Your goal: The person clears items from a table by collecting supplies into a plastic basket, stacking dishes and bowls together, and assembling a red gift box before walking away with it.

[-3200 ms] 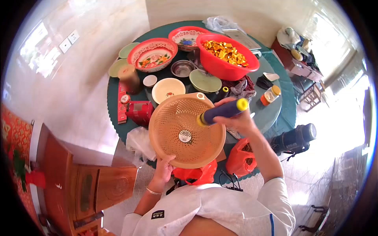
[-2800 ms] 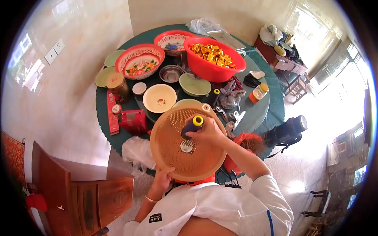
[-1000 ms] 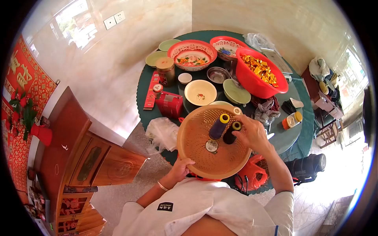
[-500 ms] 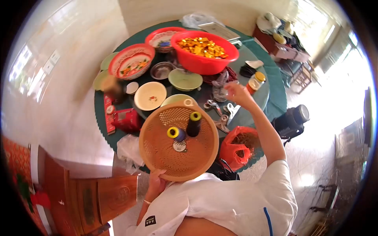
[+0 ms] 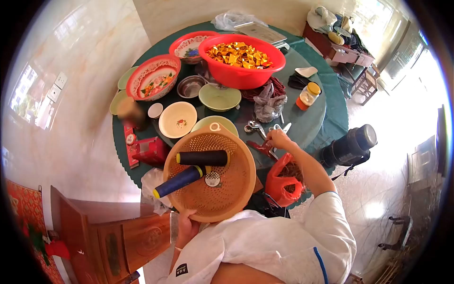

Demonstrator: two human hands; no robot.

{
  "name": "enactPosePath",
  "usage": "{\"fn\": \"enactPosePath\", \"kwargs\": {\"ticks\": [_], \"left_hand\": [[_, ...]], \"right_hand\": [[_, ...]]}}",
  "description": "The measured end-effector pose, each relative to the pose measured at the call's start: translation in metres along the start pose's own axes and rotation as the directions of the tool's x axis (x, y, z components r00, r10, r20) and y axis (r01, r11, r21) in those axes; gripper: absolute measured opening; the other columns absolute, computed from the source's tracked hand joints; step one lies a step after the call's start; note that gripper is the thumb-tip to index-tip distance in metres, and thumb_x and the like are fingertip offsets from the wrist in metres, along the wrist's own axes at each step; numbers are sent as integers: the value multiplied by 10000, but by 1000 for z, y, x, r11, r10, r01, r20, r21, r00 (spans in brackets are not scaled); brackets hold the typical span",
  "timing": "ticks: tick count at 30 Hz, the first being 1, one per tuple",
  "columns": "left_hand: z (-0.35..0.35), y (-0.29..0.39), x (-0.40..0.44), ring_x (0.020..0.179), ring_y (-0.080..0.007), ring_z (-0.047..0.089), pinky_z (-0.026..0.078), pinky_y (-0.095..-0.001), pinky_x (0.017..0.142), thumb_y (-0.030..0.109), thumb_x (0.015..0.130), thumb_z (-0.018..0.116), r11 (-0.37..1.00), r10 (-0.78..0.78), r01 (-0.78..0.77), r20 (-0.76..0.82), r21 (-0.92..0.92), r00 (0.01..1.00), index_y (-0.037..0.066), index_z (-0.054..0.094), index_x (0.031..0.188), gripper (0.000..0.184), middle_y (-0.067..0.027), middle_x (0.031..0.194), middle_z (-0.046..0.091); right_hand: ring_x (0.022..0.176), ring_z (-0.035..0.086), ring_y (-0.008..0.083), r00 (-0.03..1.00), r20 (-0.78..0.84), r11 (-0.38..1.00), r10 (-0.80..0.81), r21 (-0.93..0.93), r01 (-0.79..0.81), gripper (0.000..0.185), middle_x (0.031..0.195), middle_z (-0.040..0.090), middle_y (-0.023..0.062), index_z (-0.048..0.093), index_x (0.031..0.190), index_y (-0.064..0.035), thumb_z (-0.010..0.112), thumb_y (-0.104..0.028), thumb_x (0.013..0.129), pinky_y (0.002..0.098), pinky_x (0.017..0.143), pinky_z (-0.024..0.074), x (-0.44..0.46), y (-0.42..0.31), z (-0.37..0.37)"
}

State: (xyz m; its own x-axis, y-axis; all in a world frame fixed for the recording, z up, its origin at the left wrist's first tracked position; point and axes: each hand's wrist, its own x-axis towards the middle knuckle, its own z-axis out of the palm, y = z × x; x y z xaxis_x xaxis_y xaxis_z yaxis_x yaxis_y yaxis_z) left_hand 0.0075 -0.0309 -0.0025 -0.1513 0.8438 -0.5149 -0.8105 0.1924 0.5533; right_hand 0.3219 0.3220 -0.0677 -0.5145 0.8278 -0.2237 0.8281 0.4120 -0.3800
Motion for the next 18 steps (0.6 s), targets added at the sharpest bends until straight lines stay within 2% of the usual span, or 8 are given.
{"fn": "enactPosePath", "kwargs": {"ticks": [3,5,7,10,13,15,17,18], "left_hand": [[2,0,2,1134,-263,524,438,-403,951,121,780,524,1000,14,-14,-19,-9,1000,9,437,1266,507,-114,1219,541],[-18,-7,10,1053,-248,565,467,-385,888,129,788,527,999,46,-45,-26,27,999,7,473,1216,448,-103,1140,579],[-59,-18,21,955,-233,603,489,-371,820,132,797,530,991,84,-81,-18,109,996,6,513,1152,377,-91,1050,612],[-27,-5,10,694,-140,589,463,-276,611,45,791,576,998,48,-43,-140,37,989,45,575,830,39,-38,772,599],[-14,-2,10,565,-112,526,391,-256,494,54,796,580,1000,12,-15,-145,-19,989,59,564,794,17,-11,681,560],[-36,-16,24,564,-117,526,388,-260,486,52,795,579,999,29,-31,-113,-13,993,61,565,807,20,-17,684,564],[-52,-20,23,589,-128,546,411,-264,500,51,792,578,998,63,-61,-58,28,996,58,568,831,41,-25,713,576],[-57,-19,20,616,-136,566,435,-267,517,51,789,577,995,80,-79,-14,66,997,54,569,849,60,-31,741,586]], "right_hand": [[887,637,307,989,-105,992,101,91,-91,202,897,666,146,698,867,-81,691,-205,708,399,771,509,-18,-33,-42],[859,637,306,955,-283,993,85,106,-57,190,869,656,148,688,898,-79,658,-174,736,403,743,514,-40,-63,-79],[837,632,306,829,-537,982,-156,2,186,187,852,639,136,666,932,-69,636,-104,750,393,720,520,-57,-84,-106],[825,627,301,706,-624,911,-335,-22,412,204,867,620,107,641,940,-53,619,-30,739,379,702,523,-93,-149,-153],[833,625,279,585,-452,703,-673,-143,697,253,916,619,78,634,938,-54,629,7,693,357,686,532,-103,-181,-160],[865,607,287,478,-303,544,-824,-193,817,249,945,608,89,630,976,-77,623,-95,727,365,700,519,-108,-210,-146],[893,604,264,499,-100,508,-861,-142,849,265,963,597,73,616,987,-81,615,-120,725,366,704,529,-111,-230,-120],[876,608,258,472,-9,464,-882,-198,863,242,949,594,69,615,977,-79,607,-122,739,363,702,529,-112,-240,-103]]}}
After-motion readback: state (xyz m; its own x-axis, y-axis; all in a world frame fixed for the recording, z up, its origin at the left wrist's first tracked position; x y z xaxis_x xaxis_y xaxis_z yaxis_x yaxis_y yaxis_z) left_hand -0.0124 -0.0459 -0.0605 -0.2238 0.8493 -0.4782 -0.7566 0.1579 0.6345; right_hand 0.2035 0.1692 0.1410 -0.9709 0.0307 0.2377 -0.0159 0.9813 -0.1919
